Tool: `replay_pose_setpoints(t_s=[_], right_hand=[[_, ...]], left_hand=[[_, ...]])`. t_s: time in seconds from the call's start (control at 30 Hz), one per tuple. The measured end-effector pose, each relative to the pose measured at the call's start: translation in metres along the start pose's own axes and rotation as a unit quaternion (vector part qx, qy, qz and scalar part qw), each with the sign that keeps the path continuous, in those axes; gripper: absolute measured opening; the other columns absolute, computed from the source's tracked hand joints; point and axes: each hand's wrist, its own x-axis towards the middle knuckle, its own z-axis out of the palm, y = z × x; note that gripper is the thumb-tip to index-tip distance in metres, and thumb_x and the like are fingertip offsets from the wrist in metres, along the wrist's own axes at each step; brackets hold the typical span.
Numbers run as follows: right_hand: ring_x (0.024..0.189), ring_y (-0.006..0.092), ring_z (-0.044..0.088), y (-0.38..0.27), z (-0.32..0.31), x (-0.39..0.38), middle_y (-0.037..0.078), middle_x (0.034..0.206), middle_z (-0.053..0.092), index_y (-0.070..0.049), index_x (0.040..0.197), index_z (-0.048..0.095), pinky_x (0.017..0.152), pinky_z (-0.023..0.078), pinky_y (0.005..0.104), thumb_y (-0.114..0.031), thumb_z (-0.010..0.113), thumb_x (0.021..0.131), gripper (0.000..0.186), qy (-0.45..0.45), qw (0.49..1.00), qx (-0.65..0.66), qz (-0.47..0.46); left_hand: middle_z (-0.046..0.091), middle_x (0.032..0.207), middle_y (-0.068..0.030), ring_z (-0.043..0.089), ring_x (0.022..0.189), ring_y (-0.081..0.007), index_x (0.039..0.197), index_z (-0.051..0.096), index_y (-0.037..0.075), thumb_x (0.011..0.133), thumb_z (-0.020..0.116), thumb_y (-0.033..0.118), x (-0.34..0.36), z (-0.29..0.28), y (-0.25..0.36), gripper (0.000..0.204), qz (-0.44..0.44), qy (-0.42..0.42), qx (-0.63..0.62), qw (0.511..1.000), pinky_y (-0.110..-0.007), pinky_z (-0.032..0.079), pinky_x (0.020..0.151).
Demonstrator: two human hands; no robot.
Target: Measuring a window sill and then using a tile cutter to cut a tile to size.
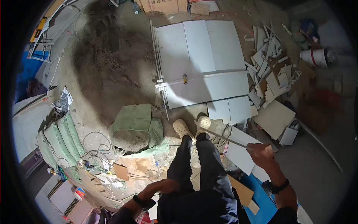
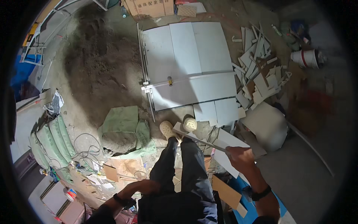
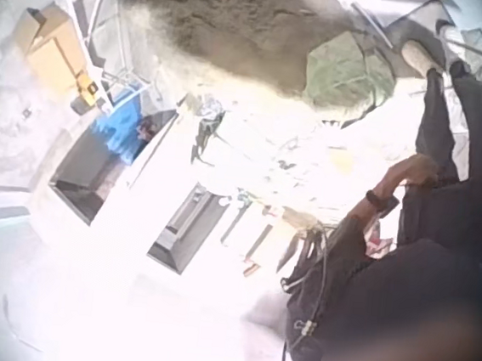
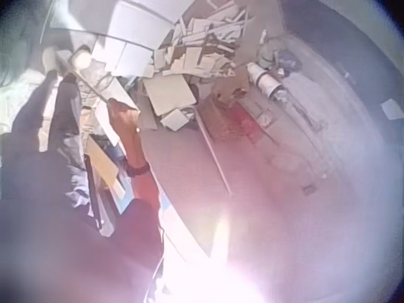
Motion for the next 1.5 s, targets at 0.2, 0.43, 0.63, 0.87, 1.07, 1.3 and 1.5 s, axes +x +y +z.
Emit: replay_pose_setpoints(t_s=[0.2,0.43,0.63,0.87,1.07,1.3,1.5], right_hand=[[0.072,0.0261,0.067,0.023,-0.011,0.042,0.01,0.081,0.067,-0.01,0.09,0.064,0.058,0.051,0.0398,-0.011,0.066,0.078,0.012,-0.04,0.996,-0.047,-0.064],[0.079,0.0254,0.069,0.093,0.042,0.121,0.009,0.082,0.068,-0.004,0.092,0.059,0.067,0.055,0.0359,-0.004,0.064,0.072,0.021,-0.038,0.983,-0.054,-0.173],[0.08,0.0212,0.07,0.108,0.111,0.195,0.008,0.085,0.069,-0.003,0.09,0.06,0.067,0.056,0.0322,-0.006,0.063,0.076,0.015,0.016,0.957,-0.087,-0.277],[0.081,0.0222,0.07,0.086,0.15,0.268,0.008,0.085,0.069,-0.003,0.091,0.062,0.065,0.057,0.0328,-0.003,0.067,0.069,0.023,-0.005,0.962,-0.069,-0.264],[0.078,0.0236,0.07,0.072,0.171,0.303,0.008,0.086,0.069,-0.004,0.093,0.062,0.064,0.058,0.0349,-0.002,0.068,0.063,0.031,0.004,0.955,-0.09,-0.283],[0.073,0.0243,0.07,0.057,0.185,0.314,0.008,0.079,0.068,-0.003,0.09,0.063,0.062,0.058,0.0358,0.0,0.068,0.06,0.031,0.035,0.948,-0.096,-0.302],[0.066,0.0253,0.067,0.069,0.198,0.321,0.007,0.08,0.069,-0.004,0.085,0.065,0.056,0.054,0.0356,0.002,0.067,0.056,0.03,0.104,0.939,-0.111,-0.308]], left_hand=[[0.064,0.108,-0.0106,0.063,0.095,-0.0256,0.113,0.064,0.007,0.092,0.058,0.029,0.026,-0.062,-0.044,0.03,0.074,0.126,-0.089,0.985,-0.039,0.051,0.082],[0.065,0.097,-0.0075,0.064,0.09,-0.0187,0.112,0.06,0.003,0.099,0.045,0.04,0.147,-0.265,-0.059,0.042,-0.102,0.331,-0.573,0.743,-0.035,0.052,0.083],[0.062,0.115,-0.0124,0.06,0.104,-0.0234,0.125,0.053,0.001,0.094,0.044,0.05,0.206,-0.299,-0.088,0.059,0.004,0.292,-0.65,0.702,-0.041,0.049,0.091],[0.062,0.113,-0.014,0.061,0.102,-0.0248,0.123,0.054,0.0,0.095,0.041,0.04,0.188,-0.346,-0.147,0.05,-0.034,0.341,-0.702,0.624,-0.038,0.049,0.091],[0.065,0.105,-0.0099,0.064,0.097,-0.0238,0.117,0.057,0.003,0.096,0.047,0.031,0.165,-0.365,-0.203,0.036,0.037,0.325,-0.738,0.59,-0.038,0.053,0.087],[0.062,0.11,-0.0073,0.06,0.1,-0.0177,0.122,0.052,0.004,0.096,0.051,0.032,0.162,-0.363,-0.217,0.038,0.129,0.472,-0.571,0.659,-0.034,0.049,0.087],[0.051,0.131,-0.0105,0.049,0.124,-0.0274,0.126,0.047,0.004,0.097,0.047,0.033,0.163,-0.392,-0.207,0.04,0.167,0.441,-0.557,0.684,-0.048,0.036,0.109]])
